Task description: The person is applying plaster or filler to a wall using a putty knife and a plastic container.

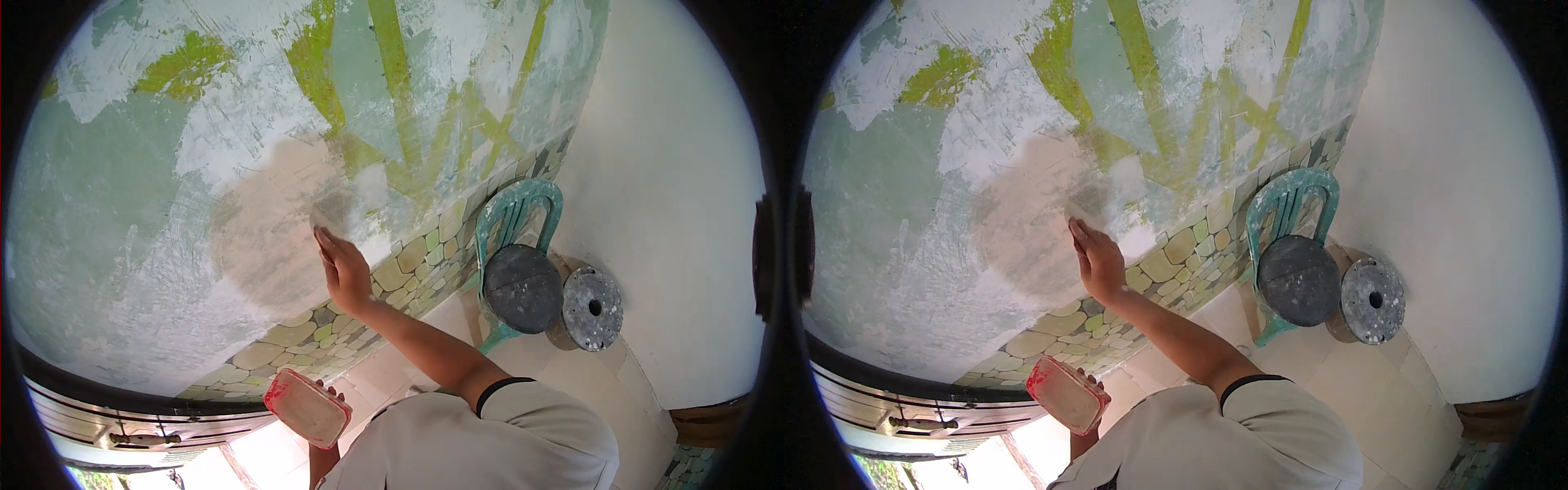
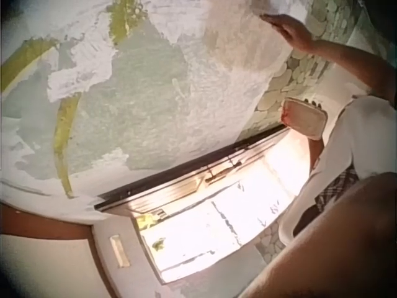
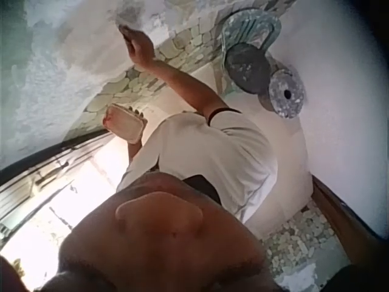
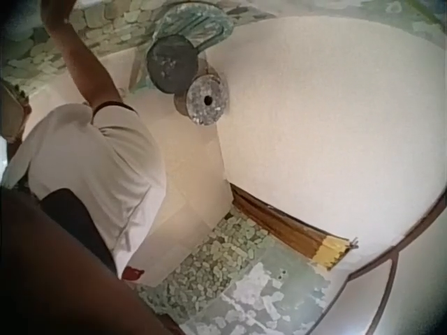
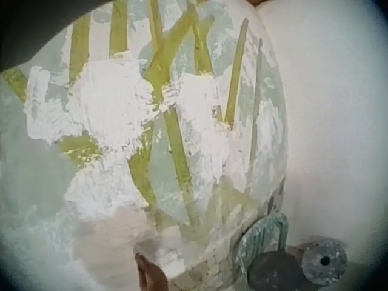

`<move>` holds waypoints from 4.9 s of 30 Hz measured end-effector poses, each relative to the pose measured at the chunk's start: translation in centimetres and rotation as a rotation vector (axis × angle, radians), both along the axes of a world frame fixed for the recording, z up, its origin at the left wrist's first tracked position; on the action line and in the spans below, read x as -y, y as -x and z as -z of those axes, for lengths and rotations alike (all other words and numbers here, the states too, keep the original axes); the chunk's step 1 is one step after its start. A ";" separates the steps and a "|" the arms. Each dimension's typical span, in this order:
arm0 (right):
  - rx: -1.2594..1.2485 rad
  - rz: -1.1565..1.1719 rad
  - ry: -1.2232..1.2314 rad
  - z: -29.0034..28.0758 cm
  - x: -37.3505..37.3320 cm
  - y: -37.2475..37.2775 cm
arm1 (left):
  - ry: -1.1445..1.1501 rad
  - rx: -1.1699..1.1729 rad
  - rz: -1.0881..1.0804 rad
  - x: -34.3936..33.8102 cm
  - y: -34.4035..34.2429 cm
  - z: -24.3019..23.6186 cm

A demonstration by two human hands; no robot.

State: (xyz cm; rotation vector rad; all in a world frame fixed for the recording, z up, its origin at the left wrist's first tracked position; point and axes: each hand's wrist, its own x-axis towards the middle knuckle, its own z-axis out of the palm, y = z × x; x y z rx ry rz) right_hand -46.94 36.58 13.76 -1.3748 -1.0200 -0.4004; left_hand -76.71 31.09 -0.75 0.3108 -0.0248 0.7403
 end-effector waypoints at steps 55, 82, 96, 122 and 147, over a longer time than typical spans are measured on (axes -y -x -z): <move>-0.647 -0.018 -0.252 13.3 3.4 -8.1 | 0.065 -0.005 0.065 2.4 0.2 -4.0; -1.848 -0.551 0.065 9.4 17.2 0.6 | 0.032 -0.054 -0.058 2.7 -2.4 -1.9; -0.511 -0.822 0.391 -4.8 23.8 2.9 | -0.043 -0.118 -0.287 5.8 -9.2 -8.8; -0.255 -0.780 0.839 -4.2 37.3 4.1 | -0.030 -0.384 -0.236 20.6 -8.5 -8.0; -0.409 -0.717 0.730 -5.6 43.5 2.9 | -0.165 -0.309 -0.243 24.7 -12.9 -11.5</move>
